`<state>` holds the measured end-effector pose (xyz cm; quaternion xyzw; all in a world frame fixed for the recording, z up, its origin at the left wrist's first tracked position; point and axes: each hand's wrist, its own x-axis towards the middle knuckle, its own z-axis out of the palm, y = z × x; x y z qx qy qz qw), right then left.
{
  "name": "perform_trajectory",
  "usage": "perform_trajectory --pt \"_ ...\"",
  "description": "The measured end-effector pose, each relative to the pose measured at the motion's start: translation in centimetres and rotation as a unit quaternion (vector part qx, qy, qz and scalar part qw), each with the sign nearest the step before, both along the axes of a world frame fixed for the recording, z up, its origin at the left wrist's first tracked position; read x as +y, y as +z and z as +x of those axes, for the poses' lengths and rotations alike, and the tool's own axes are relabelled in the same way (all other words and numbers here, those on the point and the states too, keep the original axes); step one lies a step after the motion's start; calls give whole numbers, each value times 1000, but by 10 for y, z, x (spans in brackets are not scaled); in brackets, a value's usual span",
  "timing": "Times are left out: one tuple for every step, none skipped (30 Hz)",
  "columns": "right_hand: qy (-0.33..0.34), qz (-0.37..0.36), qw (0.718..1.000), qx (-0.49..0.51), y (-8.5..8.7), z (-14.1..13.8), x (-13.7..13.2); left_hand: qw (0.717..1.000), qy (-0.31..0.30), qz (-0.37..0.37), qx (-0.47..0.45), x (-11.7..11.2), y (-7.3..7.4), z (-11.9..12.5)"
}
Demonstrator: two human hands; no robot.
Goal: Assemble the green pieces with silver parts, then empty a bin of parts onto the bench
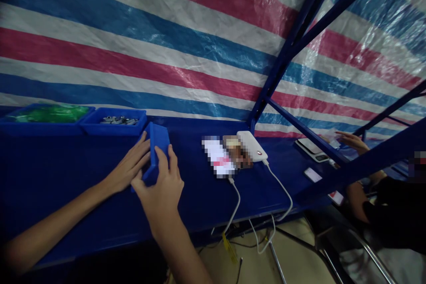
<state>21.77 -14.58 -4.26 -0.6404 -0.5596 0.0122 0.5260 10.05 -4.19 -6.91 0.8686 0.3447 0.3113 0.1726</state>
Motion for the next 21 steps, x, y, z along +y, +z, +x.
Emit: perform_trajectory --pt "1 0 1000 3 0 0 0 1000 0 0 1 0 1 0" --pt "2 1 1000 5 0 0 0 1000 -1 0 2 0 1 0" --pt "3 0 1000 9 0 0 0 1000 -1 1 2 0 2 0" --pt "5 -1 1000 12 0 0 0 1000 0 1 2 0 2 0" --pt "7 -3 1000 15 0 0 0 1000 1 1 1 -1 2 0" --pt "8 -5 1000 17 0 0 -1 1000 3 3 -1 -1 2 1" --pt "10 -7 1000 19 1 0 -1 1000 3 5 -3 -1 2 1" --pt "11 -9 1000 22 1 0 -2 1000 3 7 -6 -1 2 1" --pt "11 -12 1000 26 2 0 -2 1000 3 10 -7 -1 2 1" --pt "9 -16 999 33 3 0 -3 1000 3 12 -8 -1 3 1" --pt "8 -22 999 42 3 0 -4 1000 4 15 -8 -1 3 1" --pt "7 -28 998 52 4 -1 -5 1000 5 18 -6 -1 3 2" --pt "7 -32 998 62 5 -1 -6 1000 7 23 -4 -2 3 2" --pt "8 -34 997 71 5 -1 -6 1000 7 29 -2 -2 3 2" --pt "10 -33 996 78 6 -1 -7 999 7 36 0 -2 3 2" --pt "15 -31 996 85 6 -1 -7 999 5 42 2 -2 3 2" --pt "19 -30 995 93 6 -1 -7 999 3 47 3 -2 3 2" --pt "23 -30 994 102 6 -1 -8 999 2 50 5 -2 3 2" --pt "26 -31 993 113 6 -1 -8 999 1 51 8 -2 2 2" --pt "31 -32 991 123 6 0 -8 999 1 50 13 -2 2 2" --pt "35 -33 990 132 6 0 -8 999 2 48 19 -2 2 2"
